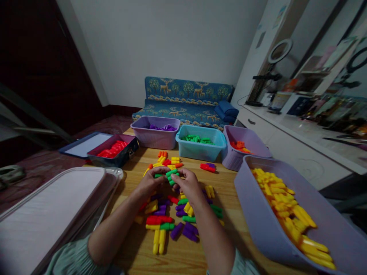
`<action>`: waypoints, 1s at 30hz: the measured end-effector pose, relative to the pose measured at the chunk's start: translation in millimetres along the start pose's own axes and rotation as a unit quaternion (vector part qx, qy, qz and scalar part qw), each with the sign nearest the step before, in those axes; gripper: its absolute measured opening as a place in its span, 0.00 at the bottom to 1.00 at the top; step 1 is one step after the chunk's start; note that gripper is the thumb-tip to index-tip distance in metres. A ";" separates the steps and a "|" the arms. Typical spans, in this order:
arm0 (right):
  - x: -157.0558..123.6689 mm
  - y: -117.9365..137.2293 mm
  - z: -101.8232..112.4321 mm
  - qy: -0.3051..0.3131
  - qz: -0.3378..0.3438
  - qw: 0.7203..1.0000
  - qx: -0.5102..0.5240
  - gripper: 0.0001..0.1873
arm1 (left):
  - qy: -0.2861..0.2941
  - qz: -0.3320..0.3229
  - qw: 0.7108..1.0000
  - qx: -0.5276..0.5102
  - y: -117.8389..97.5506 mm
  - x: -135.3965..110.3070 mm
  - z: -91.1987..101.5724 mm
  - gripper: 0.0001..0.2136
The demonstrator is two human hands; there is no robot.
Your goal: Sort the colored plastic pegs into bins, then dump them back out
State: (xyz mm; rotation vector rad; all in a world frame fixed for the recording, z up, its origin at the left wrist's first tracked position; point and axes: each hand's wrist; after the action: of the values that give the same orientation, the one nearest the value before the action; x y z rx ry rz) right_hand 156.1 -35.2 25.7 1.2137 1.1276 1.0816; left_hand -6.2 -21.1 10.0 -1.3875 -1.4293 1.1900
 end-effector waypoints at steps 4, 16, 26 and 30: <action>-0.5 -0.3 -2.6 0.003 -0.009 1.000 0.015 0.21 | -0.005 -0.006 1.000 0.001 -1.1 0.1 0.1 0.21; -8.8 8.9 -8.0 -0.029 -0.004 0.999 -0.018 0.22 | 0.012 0.166 0.959 -0.229 -8.7 -3.5 -10.4 0.17; -13.4 3.1 -16.1 0.006 0.207 0.950 -0.234 0.29 | 0.142 0.189 0.931 -0.277 -23.2 -16.7 -10.8 0.26; -16.4 10.0 -14.6 -0.001 0.222 0.944 -0.246 0.24 | 0.153 0.182 0.933 -0.271 -22.1 -17.3 -10.2 0.27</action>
State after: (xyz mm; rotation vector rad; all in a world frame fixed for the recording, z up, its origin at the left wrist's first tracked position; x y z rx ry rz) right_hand 139.4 -49.1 36.2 1.0786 0.5287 1.5886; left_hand -0.3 -36.4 34.9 -2.1906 -1.3614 0.7563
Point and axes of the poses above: each hand's wrist, its own x-axis towards the middle knuckle, its own z-axis out of the back of the hand, y = z × x, and after that the axes turned 14 degrees about -y, right-handed
